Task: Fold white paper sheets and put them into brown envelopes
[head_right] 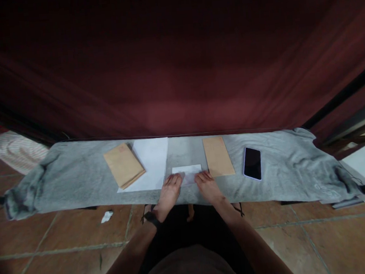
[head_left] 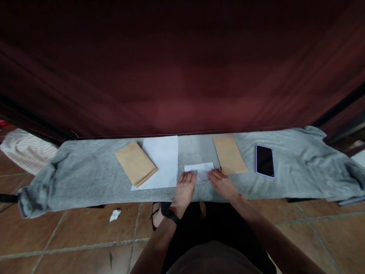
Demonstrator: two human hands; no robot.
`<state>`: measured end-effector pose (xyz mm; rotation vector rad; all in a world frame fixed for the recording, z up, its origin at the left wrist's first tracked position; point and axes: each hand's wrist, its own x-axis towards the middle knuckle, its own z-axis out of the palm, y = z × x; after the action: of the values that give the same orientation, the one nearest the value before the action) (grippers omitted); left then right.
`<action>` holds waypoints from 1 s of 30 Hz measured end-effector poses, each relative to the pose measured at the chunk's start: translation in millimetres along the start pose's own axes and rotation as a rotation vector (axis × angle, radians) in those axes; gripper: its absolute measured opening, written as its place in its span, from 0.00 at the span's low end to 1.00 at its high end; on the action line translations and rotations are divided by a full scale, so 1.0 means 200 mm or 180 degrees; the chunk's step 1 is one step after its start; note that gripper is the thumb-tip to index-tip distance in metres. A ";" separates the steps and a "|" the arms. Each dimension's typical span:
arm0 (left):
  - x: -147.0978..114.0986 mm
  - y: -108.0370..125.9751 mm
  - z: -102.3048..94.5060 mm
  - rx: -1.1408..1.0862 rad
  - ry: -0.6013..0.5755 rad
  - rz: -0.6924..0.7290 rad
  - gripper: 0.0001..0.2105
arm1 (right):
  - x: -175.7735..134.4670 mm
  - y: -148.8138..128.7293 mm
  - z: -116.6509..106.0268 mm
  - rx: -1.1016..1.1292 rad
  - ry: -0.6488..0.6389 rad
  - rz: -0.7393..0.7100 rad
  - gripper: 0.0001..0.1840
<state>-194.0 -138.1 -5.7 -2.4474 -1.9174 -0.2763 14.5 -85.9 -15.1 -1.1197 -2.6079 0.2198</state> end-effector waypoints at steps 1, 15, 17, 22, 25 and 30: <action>-0.03 0.01 0.03 0.0005 -0.0036 -0.0004 0.22 | -0.04 0.00 0.03 0.0023 0.0018 0.0070 0.18; -0.10 0.12 0.01 -0.0623 0.0070 -0.0474 0.22 | -0.07 -0.25 0.13 0.0256 0.0181 0.0229 0.26; -0.06 0.14 0.02 -0.0614 0.0138 -0.0483 0.22 | -0.07 -0.26 0.15 0.0226 0.0187 0.0277 0.26; 0.02 0.14 0.09 -0.0439 0.0093 -0.0438 0.26 | 0.00 -0.21 0.16 0.0192 0.0212 0.0373 0.28; 0.05 0.11 0.13 -0.0395 0.0117 -0.0449 0.27 | 0.05 -0.18 0.17 0.0066 0.0151 0.0329 0.29; 0.06 0.08 0.16 -0.0281 0.0093 -0.0438 0.30 | 0.07 -0.16 0.24 -0.0142 0.0251 0.0444 0.29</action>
<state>-171.6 -127.4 -33.4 -2.3516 -2.1089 -0.4057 -32.3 -99.7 -48.7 -1.3003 -2.4797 0.1446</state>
